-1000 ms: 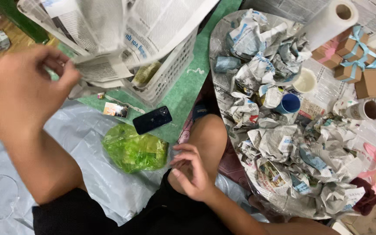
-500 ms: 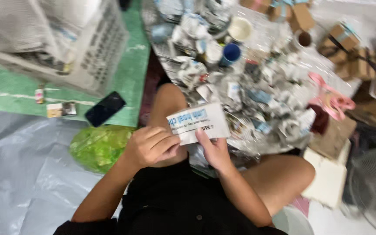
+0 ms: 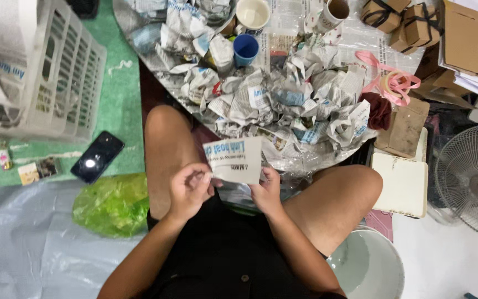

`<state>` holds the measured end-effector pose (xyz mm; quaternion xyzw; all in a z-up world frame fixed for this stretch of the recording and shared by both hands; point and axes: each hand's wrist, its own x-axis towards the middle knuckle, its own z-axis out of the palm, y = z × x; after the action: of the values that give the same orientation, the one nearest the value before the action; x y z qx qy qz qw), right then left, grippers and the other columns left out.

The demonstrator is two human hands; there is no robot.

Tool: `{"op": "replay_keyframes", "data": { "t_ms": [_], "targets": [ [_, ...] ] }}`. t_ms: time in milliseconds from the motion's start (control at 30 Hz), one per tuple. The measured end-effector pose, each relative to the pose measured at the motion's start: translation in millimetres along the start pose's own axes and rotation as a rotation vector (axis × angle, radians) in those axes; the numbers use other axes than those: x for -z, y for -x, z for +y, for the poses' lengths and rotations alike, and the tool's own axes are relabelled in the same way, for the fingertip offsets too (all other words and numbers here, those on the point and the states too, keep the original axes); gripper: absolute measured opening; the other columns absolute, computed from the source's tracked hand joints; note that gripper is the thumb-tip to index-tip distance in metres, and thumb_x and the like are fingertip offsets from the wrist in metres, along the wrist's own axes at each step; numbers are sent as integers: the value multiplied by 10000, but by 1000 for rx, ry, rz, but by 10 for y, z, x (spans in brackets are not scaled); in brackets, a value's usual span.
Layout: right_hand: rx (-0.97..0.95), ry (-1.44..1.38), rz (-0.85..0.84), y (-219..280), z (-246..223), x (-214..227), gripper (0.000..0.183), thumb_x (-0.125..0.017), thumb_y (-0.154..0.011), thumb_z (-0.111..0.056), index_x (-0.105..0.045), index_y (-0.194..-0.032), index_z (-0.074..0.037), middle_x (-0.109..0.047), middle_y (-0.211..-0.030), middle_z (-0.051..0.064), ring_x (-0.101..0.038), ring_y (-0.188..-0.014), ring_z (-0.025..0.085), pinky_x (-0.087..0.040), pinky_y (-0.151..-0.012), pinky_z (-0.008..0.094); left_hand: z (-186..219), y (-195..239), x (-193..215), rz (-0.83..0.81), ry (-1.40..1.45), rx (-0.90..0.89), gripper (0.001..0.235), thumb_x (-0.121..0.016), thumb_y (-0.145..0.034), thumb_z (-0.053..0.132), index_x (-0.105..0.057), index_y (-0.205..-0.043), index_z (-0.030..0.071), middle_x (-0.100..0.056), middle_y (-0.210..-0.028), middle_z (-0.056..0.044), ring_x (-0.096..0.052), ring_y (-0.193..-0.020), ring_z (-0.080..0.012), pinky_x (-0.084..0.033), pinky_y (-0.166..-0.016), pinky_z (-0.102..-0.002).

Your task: The person sits cross-legged on the floor and wraps individual cups with newspaper sheets. They pick up a cup, place it on a newspaper, fold the paper around the cup, and then place the wrapped item into a large plastic bag. This process is repeated for multiple cups.

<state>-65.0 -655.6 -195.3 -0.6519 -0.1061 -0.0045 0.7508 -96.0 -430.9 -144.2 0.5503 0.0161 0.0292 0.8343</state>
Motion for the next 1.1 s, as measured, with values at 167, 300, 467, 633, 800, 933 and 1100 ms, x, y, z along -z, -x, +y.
{"op": "replay_keyframes", "data": {
  "t_ms": [167, 300, 467, 633, 800, 933, 1100],
  "targets": [
    [-68, -59, 89, -272, -381, -150, 168, -660, -897, -58, -567, -1036, -35, -625, -1003, 6, -587, -938, 94, -490, -860, 254, 139, -166, 23, -151, -620, -377, 134, -780, -920, 95, -695, -1015, 54, -693, -804, -70, -651, -655, -118, -506, -615, -231],
    [150, 139, 103, -499, -636, -191, 126, -636, -896, 7, -589, -1010, -17, -643, -993, 65, -626, -908, 162, -517, -835, 305, 515, -461, -320, -63, -755, -402, 245, -802, -819, 104, -672, -1002, 7, -672, -861, -132, -618, -708, -202, -484, -640, -302],
    [429, 543, -148, -553, -922, -113, 153, -671, -857, -7, -611, -998, -8, -649, -1019, 150, -642, -909, 281, -513, -819, 367, 799, -713, -650, -140, -730, -603, 645, -850, -685, 246, -524, -1090, -138, -590, -998, -223, -614, -859, -289, -507, -741, -336],
    [212, 134, 89, -416, -766, -98, 43, -568, -1029, -50, -544, -1061, -33, -608, -1159, 115, -562, -1015, 246, -454, -958, 369, 408, -691, -547, -88, -649, -52, 180, -763, -910, 105, -736, -1030, -26, -723, -830, -75, -633, -681, -133, -505, -628, -255],
    [-105, -537, 406, -350, -762, -94, 193, -492, -1020, -160, -538, -1196, -97, -609, -1171, 61, -583, -982, 189, -472, -815, 364, 115, -576, -265, -10, -204, -58, 107, -697, -986, 29, -699, -1065, -43, -714, -893, -58, -651, -788, -100, -549, -728, -254],
    [-194, -821, 383, -278, -694, -137, 180, -478, -1160, -224, -541, -1242, -77, -584, -1050, 48, -580, -957, 192, -487, -776, 394, -16, -449, -54, -46, -126, -215, 33, -672, -965, -26, -663, -996, -34, -718, -896, -73, -684, -796, -137, -569, -728, -272],
    [-205, -543, 398, -126, -639, -271, 208, -465, -1006, -183, -529, -1181, -90, -639, -1050, 95, -638, -821, 187, -526, -676, 375, 211, -352, -4, 172, -327, -350, 313, -787, -921, 133, -590, -1090, -41, -645, -1030, -158, -668, -920, -176, -570, -815, -342]
  ]
}}
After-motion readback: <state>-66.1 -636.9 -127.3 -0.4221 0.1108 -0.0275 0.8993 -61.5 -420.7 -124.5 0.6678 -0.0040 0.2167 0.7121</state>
